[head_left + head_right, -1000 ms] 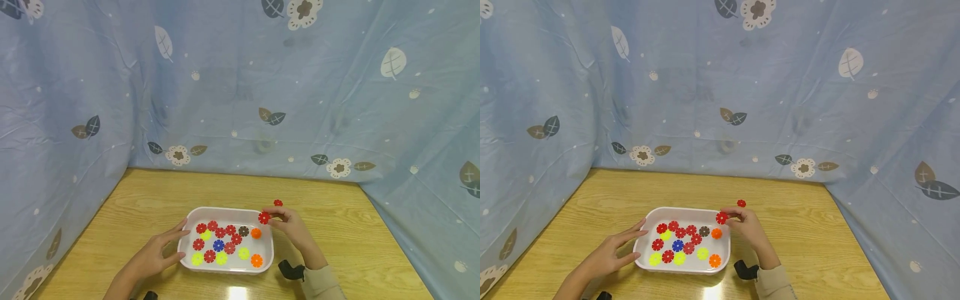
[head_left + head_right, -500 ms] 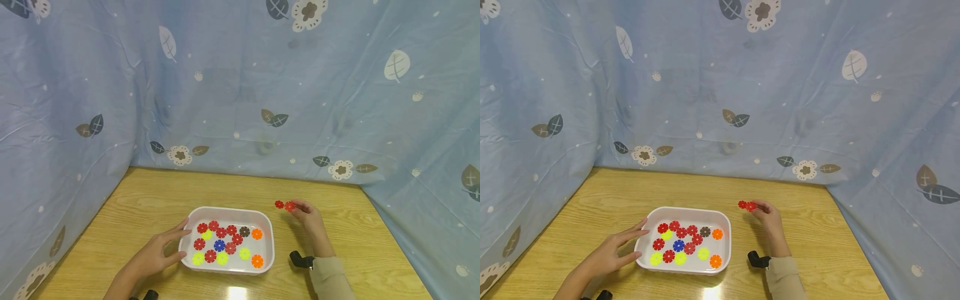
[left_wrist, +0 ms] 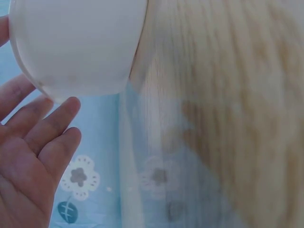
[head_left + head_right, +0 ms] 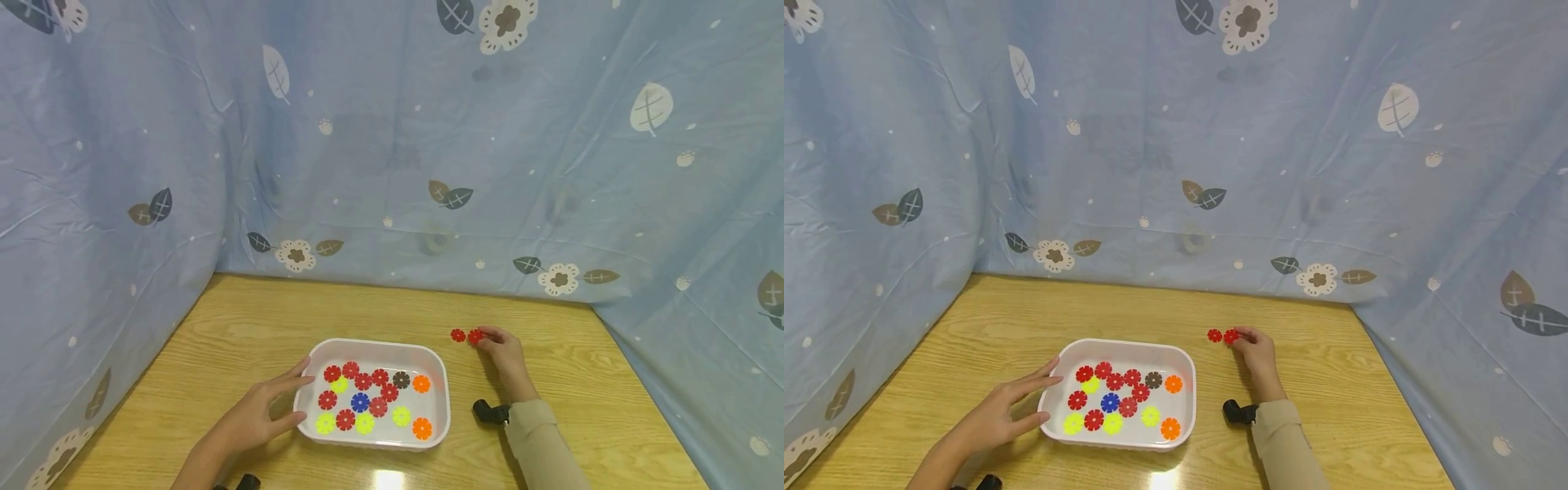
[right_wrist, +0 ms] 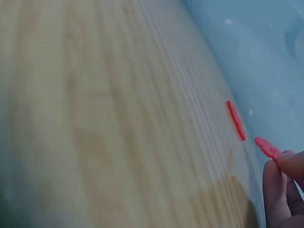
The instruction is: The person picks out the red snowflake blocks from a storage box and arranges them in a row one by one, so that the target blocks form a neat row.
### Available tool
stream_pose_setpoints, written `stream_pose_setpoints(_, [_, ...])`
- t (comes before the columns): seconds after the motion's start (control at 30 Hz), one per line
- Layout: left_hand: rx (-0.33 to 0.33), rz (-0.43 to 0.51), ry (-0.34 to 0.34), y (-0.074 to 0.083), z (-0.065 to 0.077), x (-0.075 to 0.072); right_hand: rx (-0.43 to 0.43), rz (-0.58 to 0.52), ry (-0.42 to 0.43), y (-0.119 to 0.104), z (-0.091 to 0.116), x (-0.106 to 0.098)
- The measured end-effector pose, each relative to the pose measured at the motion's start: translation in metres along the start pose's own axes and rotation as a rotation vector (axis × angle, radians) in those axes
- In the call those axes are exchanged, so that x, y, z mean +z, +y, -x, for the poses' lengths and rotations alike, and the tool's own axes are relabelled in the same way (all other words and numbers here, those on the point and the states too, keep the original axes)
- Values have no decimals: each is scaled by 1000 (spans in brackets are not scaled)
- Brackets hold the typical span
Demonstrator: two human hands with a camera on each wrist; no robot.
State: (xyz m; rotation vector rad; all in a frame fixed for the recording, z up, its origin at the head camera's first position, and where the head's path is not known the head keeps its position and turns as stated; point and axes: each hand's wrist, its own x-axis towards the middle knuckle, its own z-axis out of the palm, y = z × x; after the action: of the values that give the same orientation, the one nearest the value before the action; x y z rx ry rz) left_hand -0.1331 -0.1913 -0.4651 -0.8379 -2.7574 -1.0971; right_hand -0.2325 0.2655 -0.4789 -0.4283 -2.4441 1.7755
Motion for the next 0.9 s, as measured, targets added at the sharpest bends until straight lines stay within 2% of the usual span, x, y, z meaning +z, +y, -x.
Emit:
stream_pose_setpoints(0.27, [-9, -6, -22, 1, 1, -1, -14, 120, -12, 11, -6, 1])
stream_pose_setpoints(0.6, [-8, -10, -9, 1, 1, -1, -109, 254, 19, 7, -6, 3])
stream_pose_setpoints(0.77, [-17, -12, -8, 2, 0, -1, -133, 272, 19, 6, -6, 2])
stream_pose_setpoints(0.9, [-27, -24, -15, 3, 0, -2, -127, 239, 25, 6, -4, 2])
